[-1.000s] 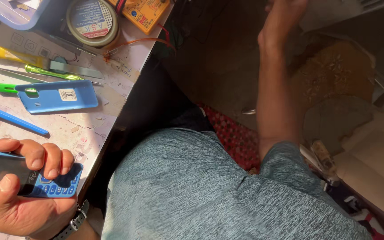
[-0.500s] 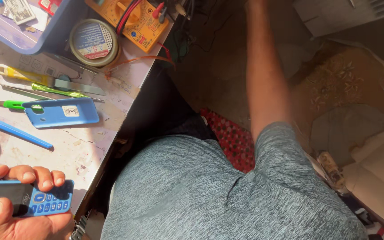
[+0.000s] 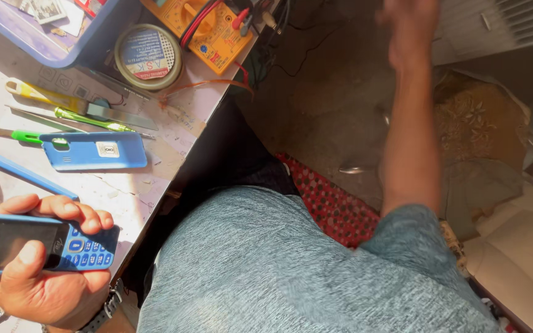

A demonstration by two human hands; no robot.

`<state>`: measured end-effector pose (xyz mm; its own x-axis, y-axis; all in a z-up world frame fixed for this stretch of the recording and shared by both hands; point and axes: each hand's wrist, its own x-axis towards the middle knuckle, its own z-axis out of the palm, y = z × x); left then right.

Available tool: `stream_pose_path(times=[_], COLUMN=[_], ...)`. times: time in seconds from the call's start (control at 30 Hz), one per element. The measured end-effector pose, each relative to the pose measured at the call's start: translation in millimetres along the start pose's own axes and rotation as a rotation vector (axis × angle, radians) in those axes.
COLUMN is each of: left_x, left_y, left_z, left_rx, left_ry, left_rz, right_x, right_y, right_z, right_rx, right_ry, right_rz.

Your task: The person handles a blue feature phone and a red battery, repeatedly inserting and removing the battery. They connect a charging cable to the phone, then use a green pen to scrape the battery contacts. The workspace contains disassembled phone parts and tools.

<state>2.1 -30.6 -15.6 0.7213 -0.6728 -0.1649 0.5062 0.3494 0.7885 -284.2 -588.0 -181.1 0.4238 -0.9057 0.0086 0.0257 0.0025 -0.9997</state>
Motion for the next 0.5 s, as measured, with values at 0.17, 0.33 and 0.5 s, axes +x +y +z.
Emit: stream_pose_path(times=[0.17, 0.33, 0.5], left_x=[6.4, 3.2, 7.7], left_y=[-6.4, -13.4, -17.4], left_z=[16.4, 43.0, 68.5], left_rx=[-0.064, 0.007, 0.048], left_ry=[-0.020, -0.062, -0.234], left_rz=[-0.024, -0.063, -0.142], right_x=[-115.0, -233.3, -316.3], right_y=[73.9, 99.0, 89.7], right_z=[-44.1, -41.6, -19.6], right_rx=[-0.296, -0.342, -0.201], right_ry=[-0.003, 0.116, 0.157], right_rz=[0.184, 0.435, 0.836])
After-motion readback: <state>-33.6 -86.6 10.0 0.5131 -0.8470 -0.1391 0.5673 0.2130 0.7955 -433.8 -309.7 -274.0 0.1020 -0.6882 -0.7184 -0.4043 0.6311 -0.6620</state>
